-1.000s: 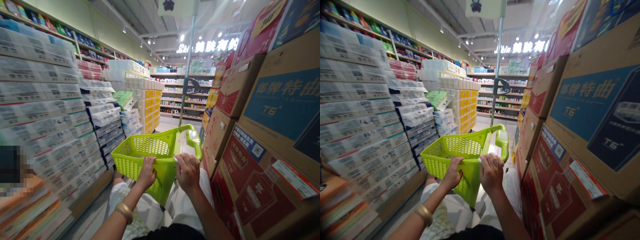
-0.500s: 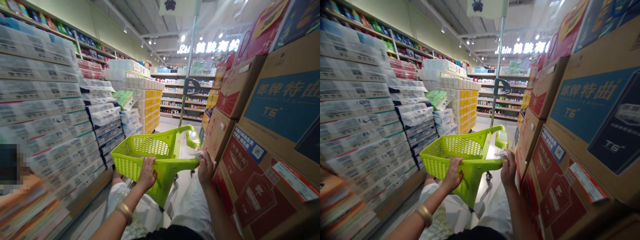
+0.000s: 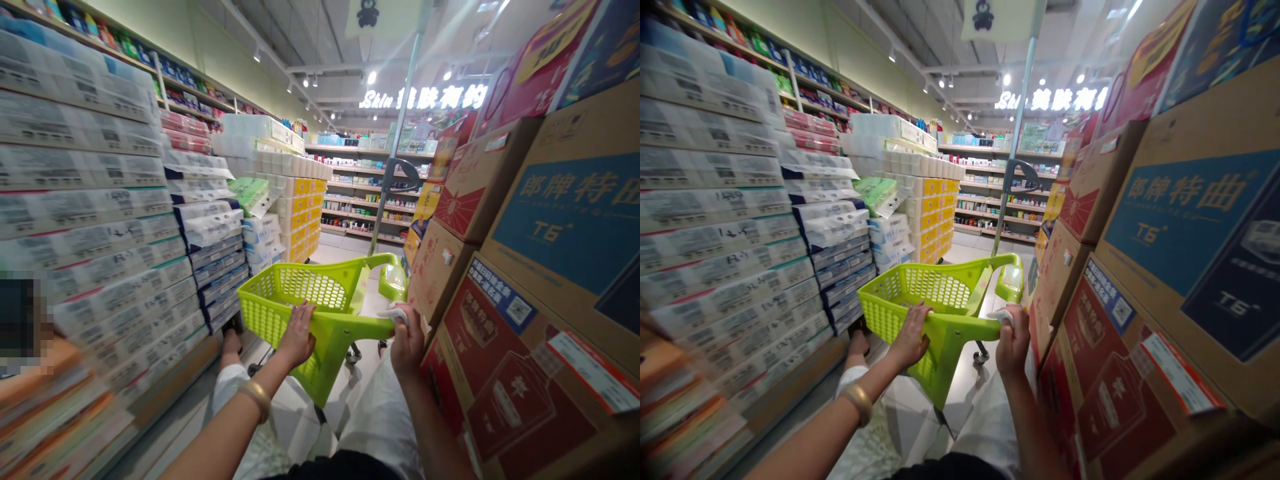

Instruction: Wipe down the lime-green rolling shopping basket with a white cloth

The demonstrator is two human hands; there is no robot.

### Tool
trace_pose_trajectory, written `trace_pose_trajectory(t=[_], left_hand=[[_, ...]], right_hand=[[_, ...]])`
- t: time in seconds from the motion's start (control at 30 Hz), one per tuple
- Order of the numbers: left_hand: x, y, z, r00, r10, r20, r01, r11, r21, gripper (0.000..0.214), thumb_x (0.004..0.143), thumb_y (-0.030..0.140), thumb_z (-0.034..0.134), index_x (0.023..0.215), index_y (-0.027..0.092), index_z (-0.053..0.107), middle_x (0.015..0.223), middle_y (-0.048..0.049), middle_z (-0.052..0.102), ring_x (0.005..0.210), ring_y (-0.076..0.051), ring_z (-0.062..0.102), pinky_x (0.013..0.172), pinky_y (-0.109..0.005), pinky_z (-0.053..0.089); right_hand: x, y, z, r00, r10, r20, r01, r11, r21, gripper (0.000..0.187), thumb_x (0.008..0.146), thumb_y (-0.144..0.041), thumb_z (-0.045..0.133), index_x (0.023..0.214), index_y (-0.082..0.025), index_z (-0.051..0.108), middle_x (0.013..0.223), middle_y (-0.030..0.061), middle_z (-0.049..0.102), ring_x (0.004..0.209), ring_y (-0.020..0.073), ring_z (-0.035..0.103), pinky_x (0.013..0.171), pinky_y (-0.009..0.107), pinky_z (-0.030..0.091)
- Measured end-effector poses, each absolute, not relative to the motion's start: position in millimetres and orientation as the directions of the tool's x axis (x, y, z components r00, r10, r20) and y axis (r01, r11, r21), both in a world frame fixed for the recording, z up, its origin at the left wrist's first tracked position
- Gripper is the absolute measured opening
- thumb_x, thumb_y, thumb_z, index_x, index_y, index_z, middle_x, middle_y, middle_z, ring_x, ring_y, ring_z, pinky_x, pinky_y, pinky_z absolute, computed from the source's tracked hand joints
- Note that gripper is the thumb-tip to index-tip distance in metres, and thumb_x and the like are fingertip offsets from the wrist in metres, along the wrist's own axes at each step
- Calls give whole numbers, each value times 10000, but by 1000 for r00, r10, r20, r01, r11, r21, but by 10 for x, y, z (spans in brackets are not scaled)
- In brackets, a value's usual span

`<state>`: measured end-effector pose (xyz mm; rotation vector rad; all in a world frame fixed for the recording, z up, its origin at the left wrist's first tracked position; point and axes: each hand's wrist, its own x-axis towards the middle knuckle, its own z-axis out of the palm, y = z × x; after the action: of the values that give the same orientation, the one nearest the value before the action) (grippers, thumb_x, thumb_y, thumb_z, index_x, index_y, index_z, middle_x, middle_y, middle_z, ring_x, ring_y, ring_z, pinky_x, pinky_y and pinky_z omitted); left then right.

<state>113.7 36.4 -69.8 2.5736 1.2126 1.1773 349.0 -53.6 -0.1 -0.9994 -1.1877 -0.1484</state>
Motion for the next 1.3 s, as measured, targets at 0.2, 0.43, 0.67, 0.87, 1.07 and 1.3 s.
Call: trace_pose_trajectory(t=[0.2,0.43,0.67,0.87,1.07,1.3], left_hand=[[991,449,-608,296,740,604,625,-628,463,566,690,97,418,1252,154,463,1300,-122,528,1371,-278,329,1151,-559,236],[709,408,-382,93,855,510,639,-444,628,467,742,145,389,1171,174,571,1271,-100,596,1290,-256,465,1112,-519,335],[768,-378,243,30,783,621,536,-537,651,388,879,316,359,1209,184,515,1250,-86,583,1194,-222,534,1049,-411,421],[993,-863,726,306,769,562,562,-622,546,292,891,333,385,1088,220,570,1032,-64,648,952,-199,618,851,-337,495],[1116,-940,832,379,838,391,830,-495,256,256,897,321,378,792,238,597,820,-39,635,758,-193,619,670,-295,438],[1183,-859,946,447,828,338,843,-516,150,307,884,350,397,756,213,640,761,-54,637,689,-186,608,626,-285,427]], right_hand=[[3188,-701,33,223,390,893,624,647,-438,216,920,-226,397,902,-209,612,886,46,602,958,216,550,933,431,423],[2721,-996,87,21,448,894,673,655,-344,250,922,-138,404,1062,-231,590,978,51,642,1039,214,573,991,441,397],[2497,-1116,115,-214,439,872,648,732,-210,310,905,-129,430,1160,-253,554,1080,33,661,1116,194,570,1074,405,324],[2978,-882,195,14,393,920,774,577,-259,281,922,-140,418,1123,-236,589,1039,48,666,1095,213,576,1040,437,339],[3285,-629,335,122,514,849,779,480,-403,275,949,-248,399,1091,-208,631,1080,80,666,1083,231,574,978,439,427],[2790,-830,652,-310,585,749,727,653,-210,251,922,-217,468,1081,-239,661,1059,38,695,1065,190,594,1004,366,420]])
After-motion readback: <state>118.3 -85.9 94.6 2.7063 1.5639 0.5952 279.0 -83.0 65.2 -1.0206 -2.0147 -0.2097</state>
